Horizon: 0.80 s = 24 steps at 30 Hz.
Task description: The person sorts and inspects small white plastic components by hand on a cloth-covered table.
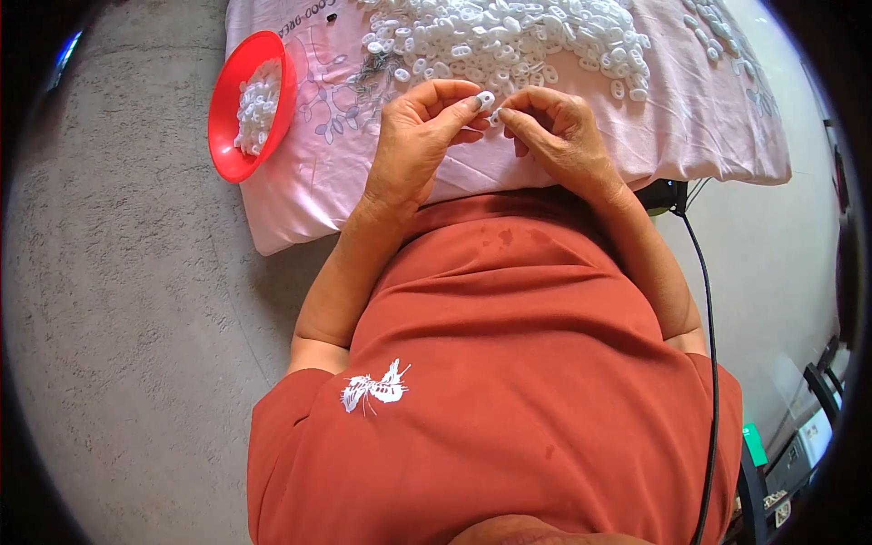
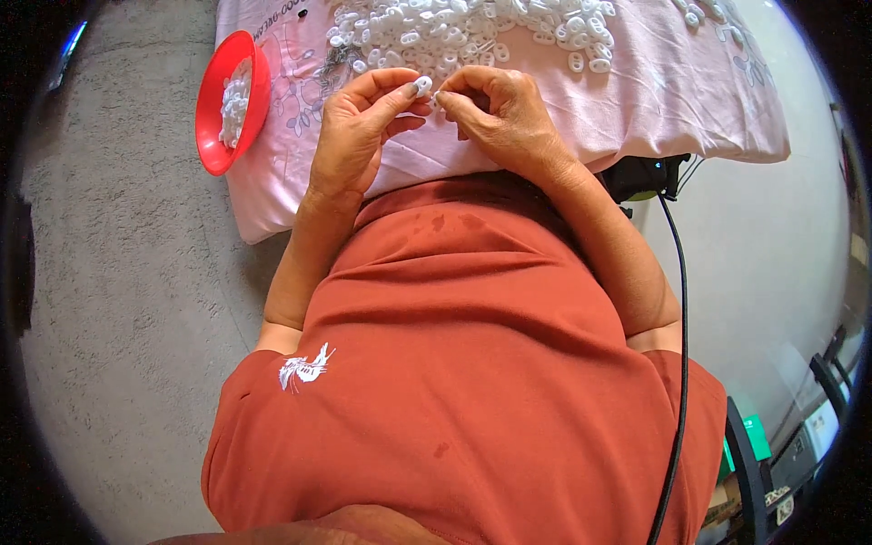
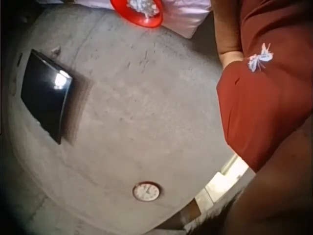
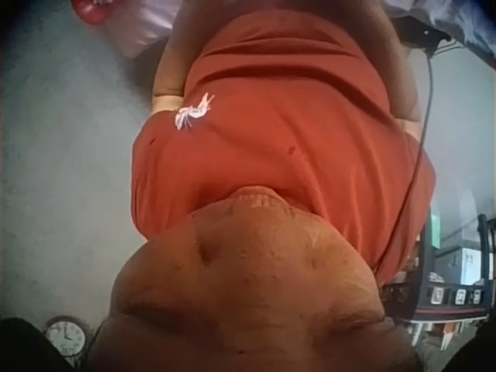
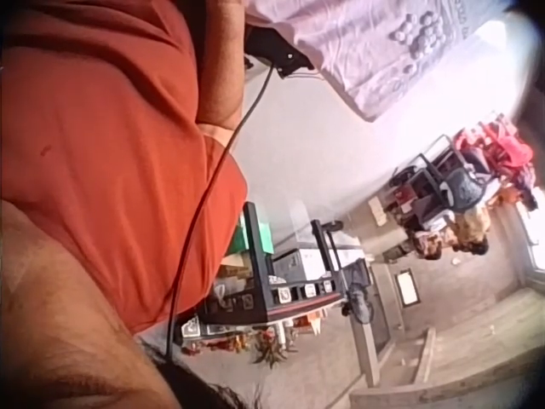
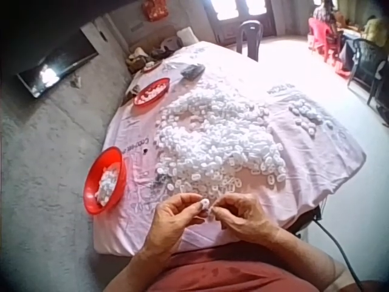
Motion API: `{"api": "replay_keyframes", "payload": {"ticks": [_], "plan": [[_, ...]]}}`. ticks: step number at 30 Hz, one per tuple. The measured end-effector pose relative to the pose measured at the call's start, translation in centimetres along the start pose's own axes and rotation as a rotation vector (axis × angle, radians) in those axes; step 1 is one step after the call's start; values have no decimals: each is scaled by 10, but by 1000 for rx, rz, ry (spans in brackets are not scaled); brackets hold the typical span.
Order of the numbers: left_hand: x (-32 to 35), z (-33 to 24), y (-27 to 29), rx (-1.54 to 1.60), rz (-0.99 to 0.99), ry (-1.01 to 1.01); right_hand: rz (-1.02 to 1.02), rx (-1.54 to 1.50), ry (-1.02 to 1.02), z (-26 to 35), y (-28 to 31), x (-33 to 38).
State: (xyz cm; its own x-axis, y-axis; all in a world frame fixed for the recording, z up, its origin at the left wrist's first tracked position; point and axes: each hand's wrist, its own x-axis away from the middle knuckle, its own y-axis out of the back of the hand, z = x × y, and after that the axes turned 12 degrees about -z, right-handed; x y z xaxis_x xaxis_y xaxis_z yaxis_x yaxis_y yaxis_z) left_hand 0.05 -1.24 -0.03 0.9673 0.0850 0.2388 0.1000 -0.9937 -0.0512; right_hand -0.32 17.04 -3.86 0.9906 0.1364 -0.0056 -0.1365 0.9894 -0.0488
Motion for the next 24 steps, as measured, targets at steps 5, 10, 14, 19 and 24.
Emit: {"api": "replay_keyframes", "payload": {"ticks": [5,10,14,19,24], "plan": [[2,-1,-1,-29,-12,-38,-7,9,-2,1,0,0],[3,-2,-1,-66,-22,-64,-12,23,9,1,0,0],[4,-3,-3,-107,-34,-105,-9,26,10,2,0,0],[5,-2,-4,-158,-40,-151,-10,26,5,1,0,0],[7,-1,-4,-194,-28,-180,-8,25,15,1,1,-1]]}}
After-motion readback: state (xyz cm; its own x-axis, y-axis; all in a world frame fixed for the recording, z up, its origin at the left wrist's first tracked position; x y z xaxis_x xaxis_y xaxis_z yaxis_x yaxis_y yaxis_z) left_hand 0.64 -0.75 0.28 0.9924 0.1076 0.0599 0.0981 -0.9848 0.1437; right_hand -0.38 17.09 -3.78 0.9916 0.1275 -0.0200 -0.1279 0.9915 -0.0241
